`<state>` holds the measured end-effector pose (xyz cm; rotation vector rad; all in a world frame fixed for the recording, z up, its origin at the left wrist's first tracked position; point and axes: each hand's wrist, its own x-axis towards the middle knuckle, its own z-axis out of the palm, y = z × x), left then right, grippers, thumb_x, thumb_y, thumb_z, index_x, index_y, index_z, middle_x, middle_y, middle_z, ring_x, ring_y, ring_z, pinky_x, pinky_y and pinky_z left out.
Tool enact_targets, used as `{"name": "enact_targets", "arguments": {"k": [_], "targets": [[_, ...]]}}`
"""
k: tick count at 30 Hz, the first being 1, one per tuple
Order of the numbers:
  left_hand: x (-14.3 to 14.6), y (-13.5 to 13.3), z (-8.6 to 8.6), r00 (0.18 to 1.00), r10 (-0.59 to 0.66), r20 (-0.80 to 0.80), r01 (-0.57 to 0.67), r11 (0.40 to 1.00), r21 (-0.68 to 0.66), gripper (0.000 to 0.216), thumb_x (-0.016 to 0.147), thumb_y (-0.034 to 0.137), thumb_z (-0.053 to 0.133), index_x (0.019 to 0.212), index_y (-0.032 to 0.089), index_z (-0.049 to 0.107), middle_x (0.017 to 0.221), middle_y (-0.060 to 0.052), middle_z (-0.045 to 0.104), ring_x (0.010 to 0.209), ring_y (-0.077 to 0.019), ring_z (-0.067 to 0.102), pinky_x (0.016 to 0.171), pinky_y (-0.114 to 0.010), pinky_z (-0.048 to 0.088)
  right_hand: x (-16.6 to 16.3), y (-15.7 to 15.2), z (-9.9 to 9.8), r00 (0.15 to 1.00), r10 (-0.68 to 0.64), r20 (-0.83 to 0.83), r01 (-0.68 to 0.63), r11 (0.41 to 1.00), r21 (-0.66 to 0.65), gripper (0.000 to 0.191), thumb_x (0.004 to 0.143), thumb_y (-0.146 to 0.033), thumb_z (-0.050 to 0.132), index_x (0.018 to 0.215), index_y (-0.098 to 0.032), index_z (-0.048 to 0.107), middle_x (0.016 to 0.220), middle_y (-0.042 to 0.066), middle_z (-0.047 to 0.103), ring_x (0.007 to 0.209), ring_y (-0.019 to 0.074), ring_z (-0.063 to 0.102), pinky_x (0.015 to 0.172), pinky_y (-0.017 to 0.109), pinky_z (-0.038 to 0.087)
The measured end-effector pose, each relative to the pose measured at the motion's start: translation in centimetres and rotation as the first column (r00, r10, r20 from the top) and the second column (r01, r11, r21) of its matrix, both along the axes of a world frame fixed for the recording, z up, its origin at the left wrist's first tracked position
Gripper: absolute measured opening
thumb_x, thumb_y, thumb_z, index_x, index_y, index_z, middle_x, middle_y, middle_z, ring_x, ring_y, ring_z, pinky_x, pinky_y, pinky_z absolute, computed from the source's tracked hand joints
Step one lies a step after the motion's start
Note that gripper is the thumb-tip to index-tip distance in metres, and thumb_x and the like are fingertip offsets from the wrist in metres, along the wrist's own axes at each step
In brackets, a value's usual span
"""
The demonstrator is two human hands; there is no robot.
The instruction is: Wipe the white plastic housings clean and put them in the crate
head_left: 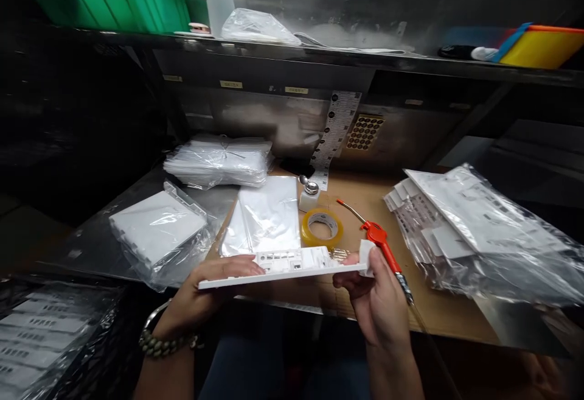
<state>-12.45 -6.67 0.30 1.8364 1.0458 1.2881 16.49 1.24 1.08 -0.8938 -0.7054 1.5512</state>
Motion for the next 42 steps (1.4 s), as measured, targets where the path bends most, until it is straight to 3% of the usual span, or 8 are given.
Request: {"name": "enact_targets", "arguments": {"k": [6,10,13,16,19,28,34,42], "targets": [[0.5,0.4,0.5,0.998,-0.003,0.068,0.004,1.0,-0.019,0.021,0.099,0.028,0.062,0.111,0.028,0.079,0.106,-0.007,0.081,0.104,-0.028,0.075,0.116,-0.054,0.042,0.0,0.2,0.1,0.997,-0.072,0.042,0.073,0.996,-0.042,0.037,0.09,-0.051,0.07,0.077,-0.017,0.069,0.069,0.001,0.065,0.057,0.0118,0.059,0.054,0.023,0.054],[2.5,0.3,0.5,0.944,0.128,0.304,-0.112,0.991,-0.07,0.058,0.081,0.069,0.07,0.118,0.025,0.078,0.136,-0.013,0.07,0.141,-0.0369,0.05,0.124,-0.054,0.026,-0.2,-0.1,0.7,0.981,-0.161,0.106,0.156,0.987,0.048,0.039,0.095,-0.05,0.062,0.073,-0.019,0.065,0.066,0.0,0.061,0.056,0.0129,0.057,0.051,0.024,0.05],[5.0,0.5,-0.1,0.533,0.343,0.773,-0.115,0.935,-0.336,0.083,0.077,0.088,0.053,0.141,0.036,0.061,0.163,-0.002,0.044,0.156,-0.0308,0.027,0.125,-0.047,0.028,-0.3,-0.7,0.9,0.953,-0.252,0.165,0.217,0.955,0.203,0.045,0.099,-0.05,0.052,0.068,-0.02,0.062,0.062,0.001,0.058,0.055,0.0146,0.056,0.05,0.027,0.047],[6.2,1.2,-0.7,0.226,0.441,0.869,0.302,0.816,-0.493,0.074,0.089,0.076,0.052,0.143,0.026,0.059,0.148,-0.009,0.061,0.147,-0.0328,0.044,0.119,-0.05,0.039,-0.2,-1.2,0.7,0.934,-0.281,0.222,0.211,0.933,0.293,0.039,0.1,-0.048,0.049,0.075,-0.021,0.062,0.061,0.002,0.06,0.054,0.0154,0.053,0.052,0.029,0.043],[5.9,2.2,-0.7,0.214,0.431,0.877,0.482,0.734,-0.479,0.065,0.087,0.051,0.067,0.137,0.009,0.062,0.131,-0.02,0.071,0.131,-0.04,0.059,0.112,-0.054,0.047,1.0,-0.6,-0.3,0.928,-0.231,0.294,0.125,0.932,0.34,0.03,0.097,-0.05,0.051,0.096,-0.021,0.06,0.058,0.0,0.063,0.051,0.0169,0.053,0.054,0.03,0.041],[6.4,2.7,2.5,0.117,0.51,0.852,0.244,0.817,-0.523,0.072,0.068,0.003,0.066,0.139,0.014,0.058,0.116,-0.011,0.078,0.112,-0.0367,0.072,0.107,-0.057,0.052,1.9,-0.3,-1.5,0.63,-0.416,0.656,-0.149,0.764,0.627,0.024,0.094,-0.039,0.069,0.111,-0.023,0.068,0.113,0.008,0.067,0.102,0.023,0.065,0.091,0.039,0.049],[9.0,2.3,4.0,0.135,0.525,0.84,0.107,0.835,-0.539,0.075,0.067,-0.002,0.067,0.139,0.018,0.057,0.113,-0.007,0.079,0.109,-0.031,0.073,0.107,-0.047,0.053,-5.7,-5.3,2.1,0.683,-0.255,0.684,-0.519,0.49,0.7,0.022,0.095,-0.015,0.066,0.115,-0.023,0.069,0.098,0.005,0.069,0.09,0.0177,0.065,0.078,0.029,0.055],[9.0,1.9,3.9,0.15,0.499,0.854,0.069,0.856,-0.512,0.083,0.068,-0.002,0.066,0.144,0.03,0.053,0.122,-0.002,0.076,0.117,-0.0297,0.07,0.109,-0.047,0.051,-6.0,-5.6,2.3,0.656,-0.268,0.706,-0.595,0.393,0.702,0.022,0.091,-0.009,0.068,0.111,-0.019,0.07,0.095,0.006,0.068,0.085,0.0181,0.064,0.075,0.031,0.055]]}}
